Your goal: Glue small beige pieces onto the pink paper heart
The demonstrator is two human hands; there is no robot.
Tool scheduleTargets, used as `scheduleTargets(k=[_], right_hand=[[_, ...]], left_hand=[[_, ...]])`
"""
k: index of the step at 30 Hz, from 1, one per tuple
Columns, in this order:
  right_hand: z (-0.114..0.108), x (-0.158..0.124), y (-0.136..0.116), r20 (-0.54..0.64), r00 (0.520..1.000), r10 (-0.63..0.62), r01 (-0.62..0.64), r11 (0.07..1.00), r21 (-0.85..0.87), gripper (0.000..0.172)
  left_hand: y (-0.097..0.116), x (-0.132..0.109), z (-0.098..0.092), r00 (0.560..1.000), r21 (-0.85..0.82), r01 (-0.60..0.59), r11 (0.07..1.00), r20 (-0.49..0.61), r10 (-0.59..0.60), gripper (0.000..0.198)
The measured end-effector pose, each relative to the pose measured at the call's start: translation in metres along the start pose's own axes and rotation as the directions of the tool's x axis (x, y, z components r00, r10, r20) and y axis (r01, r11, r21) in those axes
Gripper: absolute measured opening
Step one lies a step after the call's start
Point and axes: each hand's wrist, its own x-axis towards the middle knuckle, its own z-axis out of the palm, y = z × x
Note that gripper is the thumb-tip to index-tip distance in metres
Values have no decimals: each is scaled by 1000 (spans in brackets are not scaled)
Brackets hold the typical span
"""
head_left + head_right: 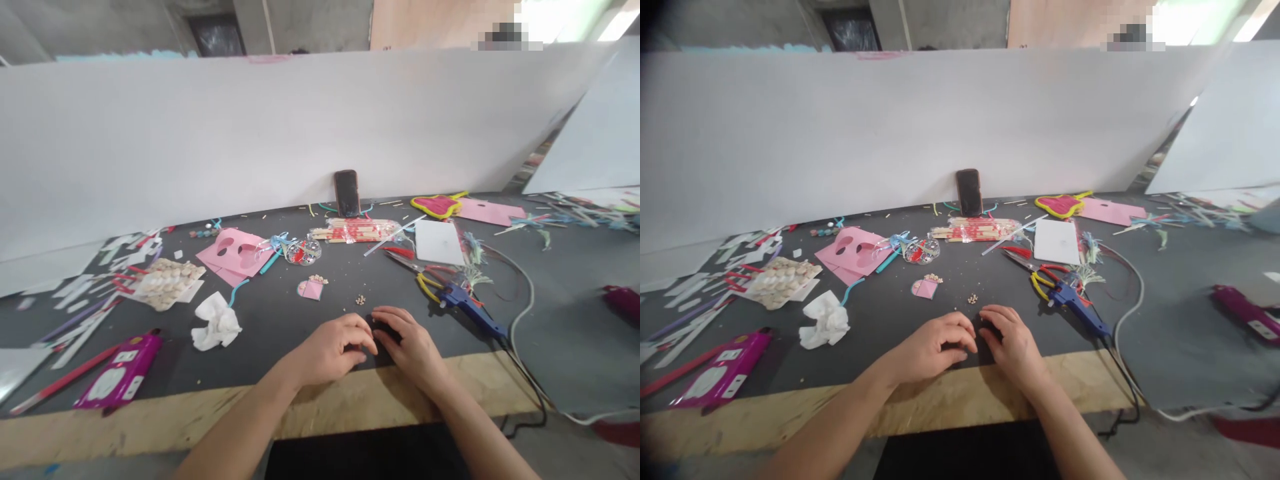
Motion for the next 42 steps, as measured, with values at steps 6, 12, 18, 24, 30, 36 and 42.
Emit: scheduleTargets(k=[6,12,18,24,30,36,42], right_hand=[[-2,-1,1,0,990,141,-139,972,189,21],[-4,-5,-1,-6,988,153,-138,904,406,22],[-6,-5,-5,-59,990,131,-86,870,486,26],[2,-13,-3,-9,985,175,-133,781,610,30],[6,-14,-3,58,968,245,-207,645,736,29],[4,-12,-6,73,966,247,-213,612,761,31],[1,-12,-14,108,983,146,-170,522,836,48]], left_hand=[[-9,13,6,943,94,233,968,-264,-202,17],[-9,28,21,912,-59,345,937,-214,-349,39],[-2,34,36,895,-82,312,946,-310,-322,29],[0,27,41,869,-77,289,954,-397,-295,21],[4,22,40,853,-10,321,947,-432,-294,15],[-4,19,40,832,-161,294,942,-441,-335,26],[-4,16,42,859,-179,281,943,-392,-330,37]])
